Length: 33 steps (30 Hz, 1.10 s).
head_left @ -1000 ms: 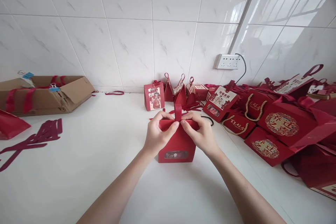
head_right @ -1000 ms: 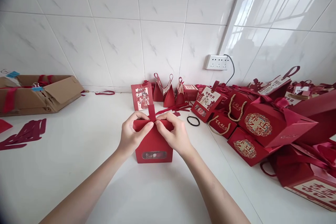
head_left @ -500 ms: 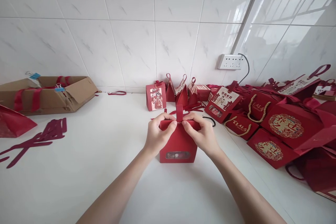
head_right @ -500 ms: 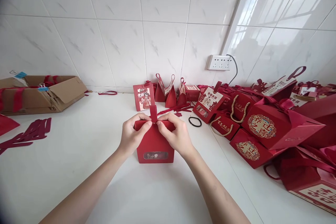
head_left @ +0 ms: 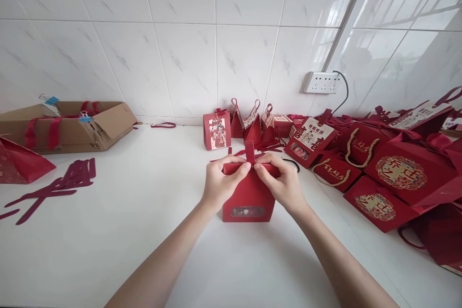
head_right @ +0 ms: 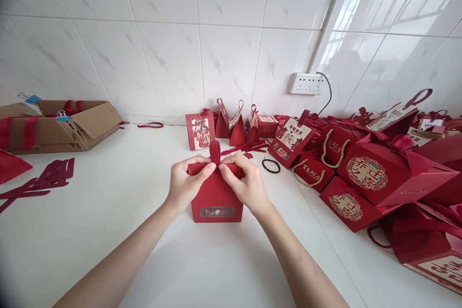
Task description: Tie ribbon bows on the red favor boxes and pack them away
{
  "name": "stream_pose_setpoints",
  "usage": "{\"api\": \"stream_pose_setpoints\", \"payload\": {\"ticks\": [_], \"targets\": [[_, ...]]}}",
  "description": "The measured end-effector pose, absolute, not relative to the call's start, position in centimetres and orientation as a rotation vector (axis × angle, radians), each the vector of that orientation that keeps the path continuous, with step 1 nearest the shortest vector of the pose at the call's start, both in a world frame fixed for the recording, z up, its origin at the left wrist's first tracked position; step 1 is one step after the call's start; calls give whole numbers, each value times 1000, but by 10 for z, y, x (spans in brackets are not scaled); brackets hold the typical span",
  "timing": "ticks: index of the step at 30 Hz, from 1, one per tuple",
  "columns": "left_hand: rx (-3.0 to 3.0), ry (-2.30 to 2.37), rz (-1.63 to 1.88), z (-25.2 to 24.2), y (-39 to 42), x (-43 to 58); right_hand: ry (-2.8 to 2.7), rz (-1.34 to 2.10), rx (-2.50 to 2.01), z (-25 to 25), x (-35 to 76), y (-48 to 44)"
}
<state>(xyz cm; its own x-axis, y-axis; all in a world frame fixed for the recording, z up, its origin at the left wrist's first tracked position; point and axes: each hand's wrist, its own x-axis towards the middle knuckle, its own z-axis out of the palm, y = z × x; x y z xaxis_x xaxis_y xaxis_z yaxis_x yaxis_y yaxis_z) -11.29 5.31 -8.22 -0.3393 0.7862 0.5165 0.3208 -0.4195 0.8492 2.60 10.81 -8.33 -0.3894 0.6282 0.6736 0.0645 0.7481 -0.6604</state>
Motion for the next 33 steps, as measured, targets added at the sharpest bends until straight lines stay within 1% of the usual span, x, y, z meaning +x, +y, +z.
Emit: {"api": "stream_pose_setpoints", "payload": {"ticks": [13, 19, 28, 33], "targets": [[1579, 1435, 1822, -82, 53, -113, -1881, 656, -529, -85, 25, 106], [1615, 1423, 1813, -81, 53, -112, -1838, 625, -536, -73, 21, 105], [1607, 1427, 1778, -81, 52, -112, -1633, 720, -527, -72, 18, 96], [1623, 1397, 1784, -82, 53, -113, -1619, 745, -533, -73, 16, 98]]}}
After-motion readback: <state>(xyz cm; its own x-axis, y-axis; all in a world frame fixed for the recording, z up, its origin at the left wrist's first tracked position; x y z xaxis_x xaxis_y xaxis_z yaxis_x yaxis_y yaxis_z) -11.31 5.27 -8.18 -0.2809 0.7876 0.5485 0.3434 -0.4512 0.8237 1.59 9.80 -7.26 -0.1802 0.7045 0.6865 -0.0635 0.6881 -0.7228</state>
